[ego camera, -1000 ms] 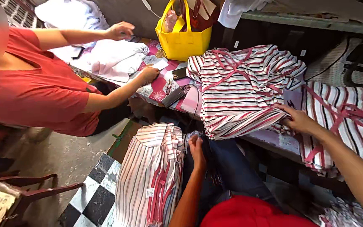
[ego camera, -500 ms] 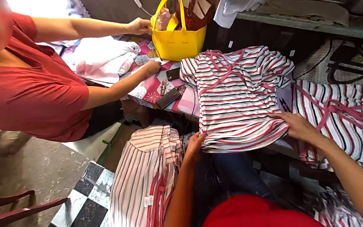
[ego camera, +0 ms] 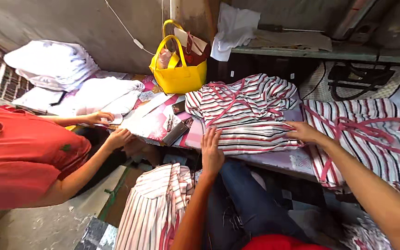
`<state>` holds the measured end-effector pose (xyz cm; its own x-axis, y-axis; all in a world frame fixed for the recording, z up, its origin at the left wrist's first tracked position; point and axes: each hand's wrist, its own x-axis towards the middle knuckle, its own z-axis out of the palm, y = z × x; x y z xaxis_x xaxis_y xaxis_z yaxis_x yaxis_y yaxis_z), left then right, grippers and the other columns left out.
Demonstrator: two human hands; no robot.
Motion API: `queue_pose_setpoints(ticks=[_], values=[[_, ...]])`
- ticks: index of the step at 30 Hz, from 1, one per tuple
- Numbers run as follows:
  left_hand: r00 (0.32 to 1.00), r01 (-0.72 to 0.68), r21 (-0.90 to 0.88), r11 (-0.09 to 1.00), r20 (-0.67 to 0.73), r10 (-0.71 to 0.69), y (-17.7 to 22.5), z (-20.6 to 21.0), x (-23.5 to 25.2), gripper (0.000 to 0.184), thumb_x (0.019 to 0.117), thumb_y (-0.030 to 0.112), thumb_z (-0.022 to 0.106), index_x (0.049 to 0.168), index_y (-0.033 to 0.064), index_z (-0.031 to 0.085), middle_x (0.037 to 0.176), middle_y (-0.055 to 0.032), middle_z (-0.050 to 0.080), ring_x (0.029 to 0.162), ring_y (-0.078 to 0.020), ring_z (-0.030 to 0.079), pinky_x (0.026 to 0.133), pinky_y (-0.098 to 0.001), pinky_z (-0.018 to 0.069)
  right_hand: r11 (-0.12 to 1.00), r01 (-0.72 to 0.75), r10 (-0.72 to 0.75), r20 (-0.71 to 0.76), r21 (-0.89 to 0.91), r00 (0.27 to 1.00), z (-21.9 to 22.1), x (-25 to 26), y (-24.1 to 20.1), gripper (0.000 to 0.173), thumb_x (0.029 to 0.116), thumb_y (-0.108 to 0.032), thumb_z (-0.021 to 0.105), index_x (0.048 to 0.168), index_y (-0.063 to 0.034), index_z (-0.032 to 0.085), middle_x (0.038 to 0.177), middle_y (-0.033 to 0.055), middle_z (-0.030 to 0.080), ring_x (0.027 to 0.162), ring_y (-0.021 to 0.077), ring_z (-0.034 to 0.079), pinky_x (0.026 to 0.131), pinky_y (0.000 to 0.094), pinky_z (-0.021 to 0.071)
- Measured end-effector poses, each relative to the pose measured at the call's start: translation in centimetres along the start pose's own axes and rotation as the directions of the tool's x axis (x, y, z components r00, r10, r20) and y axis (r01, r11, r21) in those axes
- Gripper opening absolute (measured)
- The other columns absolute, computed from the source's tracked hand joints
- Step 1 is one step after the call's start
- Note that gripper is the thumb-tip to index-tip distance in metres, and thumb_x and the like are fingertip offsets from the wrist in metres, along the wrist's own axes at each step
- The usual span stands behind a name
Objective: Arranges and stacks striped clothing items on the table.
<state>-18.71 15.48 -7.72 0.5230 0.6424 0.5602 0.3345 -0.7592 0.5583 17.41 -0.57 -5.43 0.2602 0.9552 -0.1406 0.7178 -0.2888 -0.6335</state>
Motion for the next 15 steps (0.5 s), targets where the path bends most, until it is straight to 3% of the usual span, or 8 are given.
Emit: queue_pose_setpoints(ticks=[2,3,4,6,8,10,12,15], values=[[0.962,0.150,0.093,0.984,0.217,-0.167,-1.5,-0.6,1.2,0.072,0.0814,0.000,0.066,0.151,0.0001,0.047,0.156,-0.0281,0.042,0.146,-0.0502,0.036,0.115,-0.0741,0.0235,0.979,0.197,-0.202,-0.096,-0.055,0.975,1.4,-2.0,1.2,0.041,0.0894,-0.010,0.074,0.128,0.0047,0.067,0.125,0.0261,0.067,0.119,0.0408,0.063,0.106,0.0592,0.0459],[0.922,0.208,0.106,0.972,0.312,-0.231,-2.3,-1.2,1.5,0.076,0.0841,0.003,0.069,0.155,0.0010,0.041,0.155,-0.0276,0.044,0.144,-0.0482,0.040,0.114,-0.0716,0.0272,0.944,0.307,-0.323,-0.149,-0.122,0.935,2.2,-3.1,1.7,0.034,0.0891,-0.009,0.071,0.120,0.0043,0.071,0.121,0.0252,0.069,0.115,0.0420,0.065,0.103,0.0610,0.0465],[0.902,0.220,0.094,0.971,0.359,-0.239,-3.0,-1.7,1.4,0.073,0.0862,0.005,0.069,0.154,0.0007,0.042,0.145,-0.0278,0.053,0.136,-0.0460,0.049,0.112,-0.0665,0.0352,0.890,0.409,-0.445,-0.198,-0.201,0.873,3.3,-4.1,2.1,0.027,0.0884,-0.009,0.066,0.112,0.0012,0.075,0.115,0.0233,0.072,0.110,0.0426,0.067,0.100,0.0626,0.0465],[0.939,0.152,0.038,0.988,0.307,-0.156,-3.7,-2.7,-0.5,0.054,0.0851,0.004,0.072,0.138,-0.0019,0.060,0.120,-0.0265,0.067,0.116,-0.0443,0.062,0.101,-0.0617,0.0467,0.800,0.503,-0.584,-0.233,-0.326,0.778,5.4,-6.4,2.4,0.022,0.0901,-0.010,0.059,0.102,-0.0087,0.077,0.107,0.0174,0.074,0.103,0.0390,0.069,0.098,0.0623,0.0456],[0.983,0.066,0.022,0.998,0.169,-0.068,-3.9,-3.2,-4.2,0.037,0.0795,0.000,0.074,0.117,-0.0014,0.072,0.102,-0.0211,0.071,0.101,-0.0404,0.067,0.092,-0.0576,0.0515,0.770,0.509,-0.617,-0.242,-0.386,0.749,7.5,-8.7,2.9,0.020,0.0894,-0.011,0.058,0.097,-0.0122,0.076,0.103,0.0154,0.073,0.100,0.0373,0.068,0.099,0.0614,0.0448],[0.997,0.057,-0.003,0.998,0.059,-0.057,-4.0,-3.1,-8.5,0.023,0.0796,-0.001,0.069,0.102,-0.0018,0.075,0.097,-0.0189,0.071,0.096,-0.0354,0.068,0.089,-0.0497,0.0545,0.773,0.486,-0.609,-0.261,-0.407,0.749,9.0,-10.0,3.4,0.015,0.0907,-0.013,0.059,0.093,-0.0112,0.074,0.103,0.0161,0.072,0.101,0.0370,0.068,0.099,0.0592,0.0444],[0.981,0.186,-0.038,0.982,0.057,-0.184,-3.1,-2.9,-12.7,0.018,0.0847,-0.001,0.066,0.100,-0.0039,0.075,0.102,-0.0216,0.071,0.100,-0.0342,0.068,0.091,-0.0457,0.0553,0.797,0.456,-0.577,-0.279,-0.396,0.768,9.4,-10.3,3.2,0.016,0.0926,-0.013,0.057,0.088,-0.0083,0.072,0.103,0.0182,0.072,0.101,0.0383,0.067,0.098,0.0581,0.0437],[0.903,0.429,-0.115,0.896,0.054,-0.426,-1.3,-2.6,-16.7,0.023,0.0844,-0.007,0.058,0.103,-0.0101,0.071,0.109,-0.0244,0.070,0.100,-0.0288,0.071,0.090,-0.0400,0.0582,0.839,0.427,-0.522,-0.274,-0.338,0.808,9.0,-10.0,3.0,0.017,0.0867,-0.005,0.055,0.087,-0.0044,0.071,0.104,0.0218,0.072,0.100,0.0417,0.067,0.096,0.0600,0.0437]])
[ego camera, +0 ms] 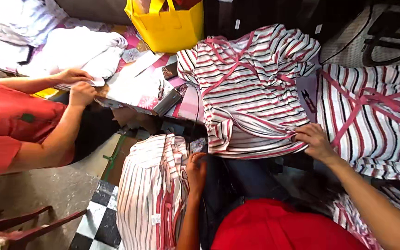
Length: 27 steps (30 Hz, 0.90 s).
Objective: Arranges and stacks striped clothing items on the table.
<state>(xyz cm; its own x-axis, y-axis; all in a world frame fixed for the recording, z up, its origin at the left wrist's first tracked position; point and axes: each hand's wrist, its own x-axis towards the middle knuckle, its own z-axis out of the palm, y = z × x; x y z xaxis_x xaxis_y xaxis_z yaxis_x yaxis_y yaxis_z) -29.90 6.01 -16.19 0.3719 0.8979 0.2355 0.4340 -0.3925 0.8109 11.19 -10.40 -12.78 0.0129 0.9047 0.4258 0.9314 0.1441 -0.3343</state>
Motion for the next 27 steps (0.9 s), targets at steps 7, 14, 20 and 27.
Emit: queue_pose_setpoints(ticks=[7,14,20,27], values=[[0.993,0.058,-0.196,0.979,-0.089,-0.077,3.7,2.9,-1.6,0.015,0.0925,0.001,0.062,0.099,-0.0107,0.069,0.093,-0.0149,0.071,0.083,-0.0109,0.069,0.079,-0.0253,0.0585,0.996,-0.083,0.081,0.054,0.042,0.995,0.0,-0.1,0.3,0.013,0.0842,-0.010,0.062,0.088,-0.0047,0.073,0.107,0.0209,0.072,0.104,0.0415,0.066,0.096,0.0596,0.0438],[0.979,-0.132,0.277,0.952,-0.115,0.169,7.4,8.4,6.1,0.054,0.0798,0.037,0.085,0.107,-0.0069,0.068,0.113,-0.0281,0.067,0.104,-0.0434,0.068,0.084,-0.0532,0.0573,0.989,-0.140,0.138,0.028,0.057,0.990,0.7,-0.3,0.6,0.013,0.0811,-0.010,0.064,0.087,-0.0052,0.074,0.107,0.0201,0.072,0.103,0.0418,0.066,0.095,0.0613,0.0436],[0.989,-0.106,0.165,0.981,-0.088,0.121,4.2,6.5,6.5,0.014,0.0837,-0.001,0.071,0.097,-0.0048,0.073,0.101,-0.0218,0.071,0.094,-0.0348,0.071,0.081,-0.0472,0.0594,0.989,-0.141,0.142,-0.014,0.049,0.990,0.9,-0.4,0.5,0.012,0.0839,-0.009,0.062,0.087,-0.0047,0.073,0.110,0.0201,0.072,0.104,0.0405,0.066,0.097,0.0599,0.0432],[0.978,0.195,0.059,0.979,-0.082,-0.190,-0.5,-0.5,0.2,0.013,0.0901,0.002,0.070,0.098,-0.0069,0.074,0.093,-0.0190,0.075,0.081,-0.0240,0.074,0.079,-0.0413,0.0606,0.985,-0.159,0.159,0.004,0.072,0.987,0.8,-0.2,0.3,0.014,0.0798,-0.005,0.062,0.087,-0.0009,0.074,0.110,0.0236,0.071,0.105,0.0455,0.065,0.096,0.0635,0.0417]])
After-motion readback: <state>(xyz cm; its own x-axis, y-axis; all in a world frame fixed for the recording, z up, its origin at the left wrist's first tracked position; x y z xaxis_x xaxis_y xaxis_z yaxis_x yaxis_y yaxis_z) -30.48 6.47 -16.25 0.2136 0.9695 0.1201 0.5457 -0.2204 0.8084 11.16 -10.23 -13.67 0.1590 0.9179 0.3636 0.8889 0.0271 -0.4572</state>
